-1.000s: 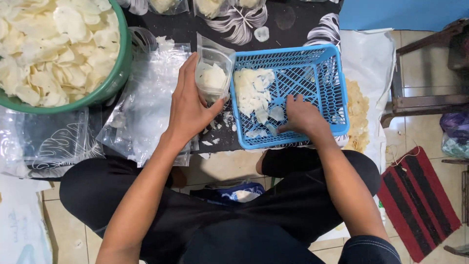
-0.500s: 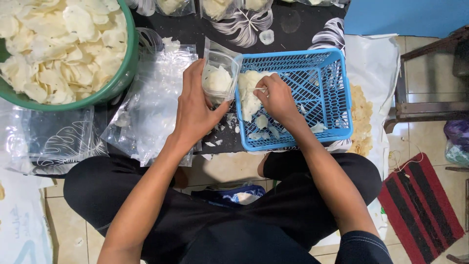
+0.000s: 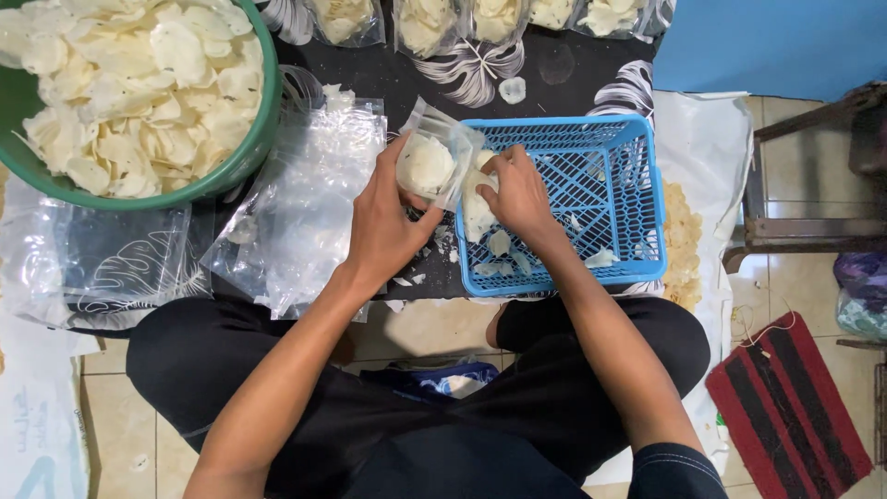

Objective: Packaging chips into small plastic bags by hand

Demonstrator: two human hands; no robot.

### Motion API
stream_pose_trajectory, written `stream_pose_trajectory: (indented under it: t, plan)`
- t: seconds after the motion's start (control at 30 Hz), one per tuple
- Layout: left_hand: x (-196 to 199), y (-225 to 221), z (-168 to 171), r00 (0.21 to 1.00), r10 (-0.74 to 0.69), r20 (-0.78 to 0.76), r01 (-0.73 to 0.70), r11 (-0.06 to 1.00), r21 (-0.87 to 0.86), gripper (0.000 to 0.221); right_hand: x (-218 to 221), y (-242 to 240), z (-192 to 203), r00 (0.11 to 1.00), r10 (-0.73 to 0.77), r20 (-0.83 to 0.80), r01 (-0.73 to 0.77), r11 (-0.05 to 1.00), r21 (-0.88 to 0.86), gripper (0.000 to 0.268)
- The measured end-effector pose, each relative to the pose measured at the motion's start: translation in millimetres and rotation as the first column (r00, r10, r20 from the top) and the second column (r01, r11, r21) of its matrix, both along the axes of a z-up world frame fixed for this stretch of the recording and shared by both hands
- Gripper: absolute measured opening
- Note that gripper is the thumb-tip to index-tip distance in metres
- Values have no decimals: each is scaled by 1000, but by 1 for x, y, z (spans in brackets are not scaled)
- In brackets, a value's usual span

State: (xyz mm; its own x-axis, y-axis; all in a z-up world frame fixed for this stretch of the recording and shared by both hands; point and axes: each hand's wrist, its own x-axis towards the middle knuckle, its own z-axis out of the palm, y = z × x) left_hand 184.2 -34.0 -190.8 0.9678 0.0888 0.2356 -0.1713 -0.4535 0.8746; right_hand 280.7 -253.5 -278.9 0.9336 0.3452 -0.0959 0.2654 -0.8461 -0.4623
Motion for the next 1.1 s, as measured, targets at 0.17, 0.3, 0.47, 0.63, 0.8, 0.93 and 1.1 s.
stream_pose_trajectory:
  t: [0.17,0.3,0.47,0.63,0.8,0.93,1.1]
  plan:
    - [2,0,-1,999,-50,-12,51,998,48,79,3,-10,8,999,-34,25,33,997,63,20]
    - [5,0,1,999,-53,13,52,996,73,78,-9,3,71,938,-152,311,-37,849,526,23]
    - [2,-6,7,997,-73,22,71,993,97,78,-34,15,109,822,-274,500,-223,653,724,28]
    - [1,-9,3,997,-66,28,61,987,147,73,-46,37,129,803,-100,587,-340,732,591,19]
    - [2,-7,-3,998,-56,35,50,988,143,73,-43,35,135,823,-30,567,-380,713,589,22]
    - [0,-11,-2,999,-49,25,45,989,139,75,-41,29,131,887,-32,461,-328,658,678,24]
    - [2,-7,0,999,-30,13,28,989,142,78,-19,6,104,955,-132,265,-136,597,791,7]
